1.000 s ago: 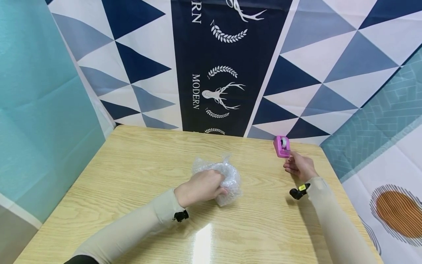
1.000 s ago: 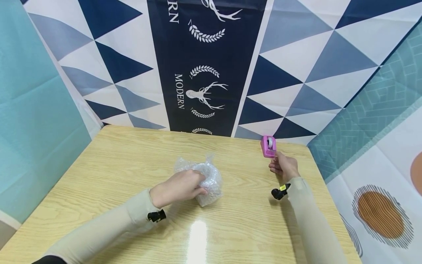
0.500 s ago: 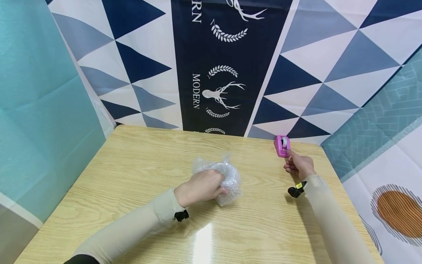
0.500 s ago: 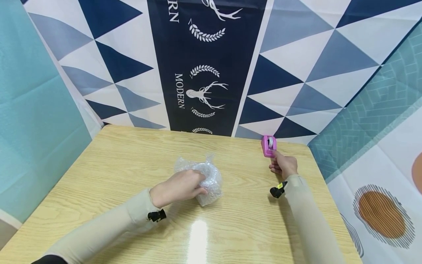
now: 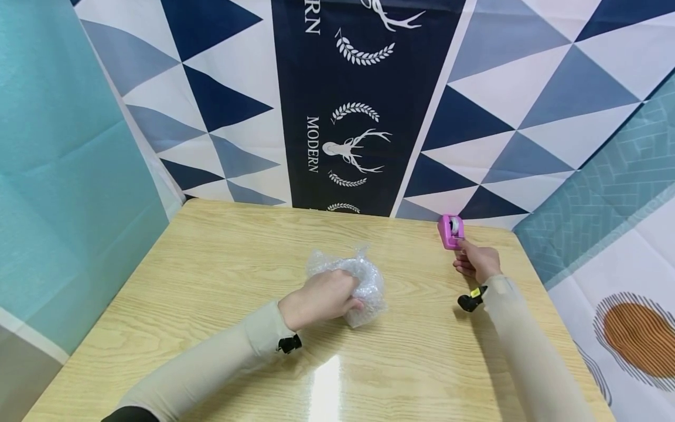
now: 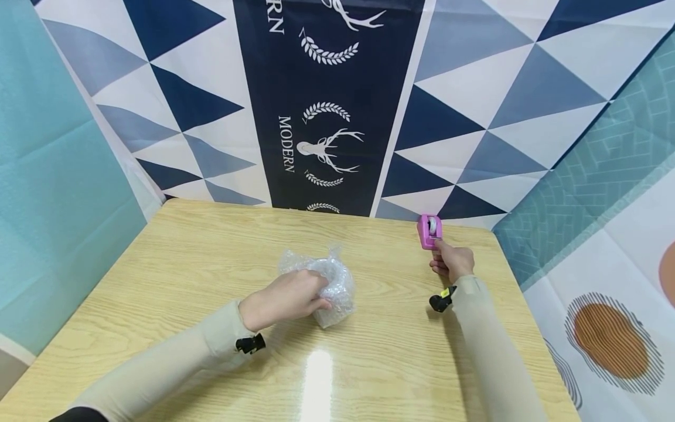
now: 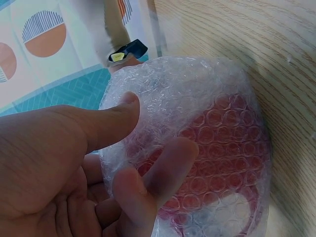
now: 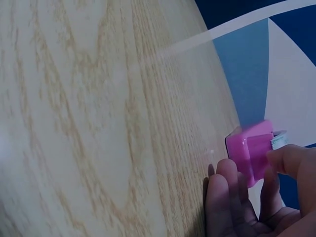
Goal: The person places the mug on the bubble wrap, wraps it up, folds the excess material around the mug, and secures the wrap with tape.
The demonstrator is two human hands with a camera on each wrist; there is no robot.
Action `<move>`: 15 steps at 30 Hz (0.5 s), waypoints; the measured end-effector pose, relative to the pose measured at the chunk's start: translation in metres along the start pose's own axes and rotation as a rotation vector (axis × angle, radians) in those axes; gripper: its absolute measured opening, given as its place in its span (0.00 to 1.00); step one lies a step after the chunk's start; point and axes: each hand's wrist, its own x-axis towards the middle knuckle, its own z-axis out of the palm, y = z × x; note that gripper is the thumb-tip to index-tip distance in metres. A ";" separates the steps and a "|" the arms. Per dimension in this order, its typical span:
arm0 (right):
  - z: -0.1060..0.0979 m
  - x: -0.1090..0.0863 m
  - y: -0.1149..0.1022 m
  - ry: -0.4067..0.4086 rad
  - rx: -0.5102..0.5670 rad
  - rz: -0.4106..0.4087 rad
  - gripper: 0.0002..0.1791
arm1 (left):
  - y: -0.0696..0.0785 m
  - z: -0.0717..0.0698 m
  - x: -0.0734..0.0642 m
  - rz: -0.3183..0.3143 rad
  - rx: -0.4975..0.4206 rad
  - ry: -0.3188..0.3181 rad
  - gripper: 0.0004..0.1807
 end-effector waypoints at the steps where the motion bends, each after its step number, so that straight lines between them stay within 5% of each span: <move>1: 0.000 0.000 0.000 -0.001 -0.001 -0.002 0.23 | 0.000 0.000 0.000 0.000 0.002 0.000 0.15; 15: -0.005 -0.002 -0.008 -0.107 -0.013 -0.006 0.23 | -0.001 0.001 0.001 0.004 0.018 0.004 0.15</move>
